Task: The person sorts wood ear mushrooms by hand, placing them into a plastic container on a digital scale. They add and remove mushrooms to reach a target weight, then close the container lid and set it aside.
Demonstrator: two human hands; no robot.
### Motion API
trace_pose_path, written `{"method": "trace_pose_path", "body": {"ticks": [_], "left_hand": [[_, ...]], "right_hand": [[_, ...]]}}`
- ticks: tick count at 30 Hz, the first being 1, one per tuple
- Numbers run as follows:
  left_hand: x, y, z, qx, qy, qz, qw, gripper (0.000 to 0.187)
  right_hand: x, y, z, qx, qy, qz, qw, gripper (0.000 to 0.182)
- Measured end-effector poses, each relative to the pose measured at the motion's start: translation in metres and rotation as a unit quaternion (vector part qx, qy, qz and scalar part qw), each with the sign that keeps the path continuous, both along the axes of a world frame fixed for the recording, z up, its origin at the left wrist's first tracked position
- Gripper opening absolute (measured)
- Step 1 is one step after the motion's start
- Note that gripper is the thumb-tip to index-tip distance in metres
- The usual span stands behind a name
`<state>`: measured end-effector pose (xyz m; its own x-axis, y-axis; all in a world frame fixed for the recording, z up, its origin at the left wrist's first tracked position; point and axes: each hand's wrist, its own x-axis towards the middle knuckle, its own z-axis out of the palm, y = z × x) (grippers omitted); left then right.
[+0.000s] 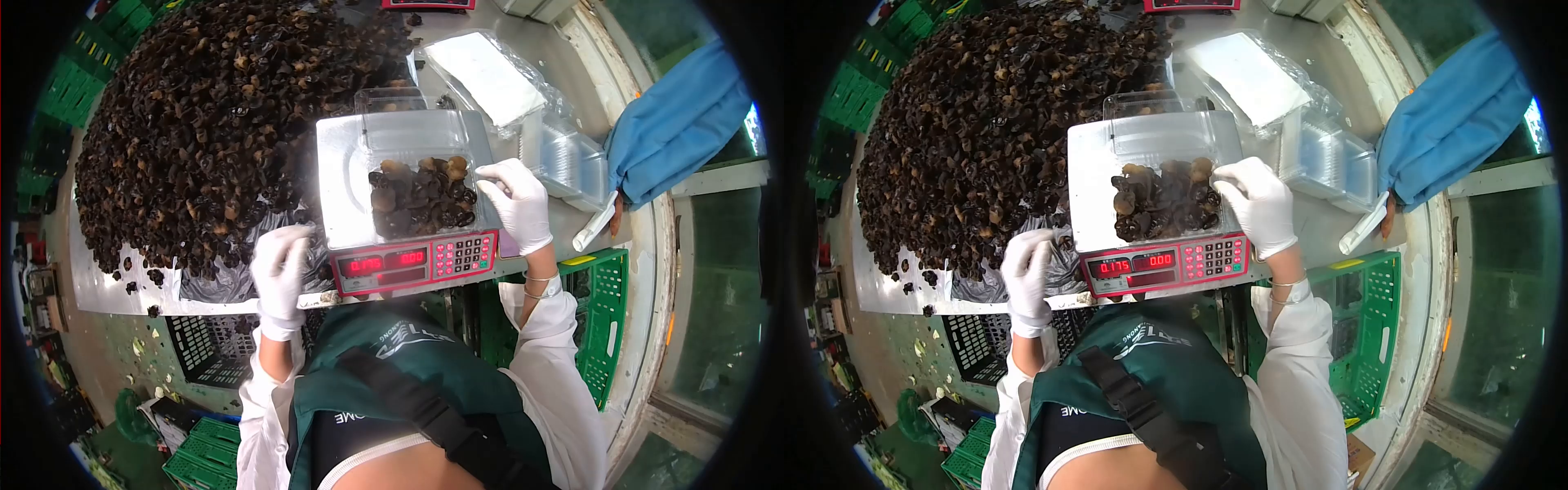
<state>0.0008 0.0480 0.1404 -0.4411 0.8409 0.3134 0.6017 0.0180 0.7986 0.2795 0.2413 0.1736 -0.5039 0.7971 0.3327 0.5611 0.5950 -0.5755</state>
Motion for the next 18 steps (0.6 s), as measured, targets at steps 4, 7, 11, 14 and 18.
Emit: {"method": "trace_pose_path", "body": {"ticks": [4, 7, 11, 14, 18], "left_hand": [[0.038, 0.045, 0.003, 0.073, 0.210, -0.136, 0.965, 0.025], [0.048, 0.065, 0.002, 0.009, 0.288, -0.162, 0.944, 0.030], [0.061, 0.087, -0.003, -0.049, 0.362, -0.185, 0.912, 0.038], [0.070, 0.094, -0.004, -0.027, 0.357, -0.207, 0.910, 0.040], [0.050, 0.080, 0.004, 0.041, 0.167, -0.217, 0.961, 0.035]], "right_hand": [[0.016, -0.004, -0.026, -0.081, -0.031, -0.073, 0.994, 0.044], [0.011, -0.014, -0.039, -0.219, 0.038, -0.062, 0.973, 0.043], [0.002, -0.025, -0.041, -0.243, 0.085, -0.090, 0.962, 0.042], [0.002, -0.030, -0.046, -0.231, 0.076, -0.086, 0.966, 0.042], [0.019, -0.020, -0.041, -0.222, 0.068, -0.076, 0.970, 0.030]]}}
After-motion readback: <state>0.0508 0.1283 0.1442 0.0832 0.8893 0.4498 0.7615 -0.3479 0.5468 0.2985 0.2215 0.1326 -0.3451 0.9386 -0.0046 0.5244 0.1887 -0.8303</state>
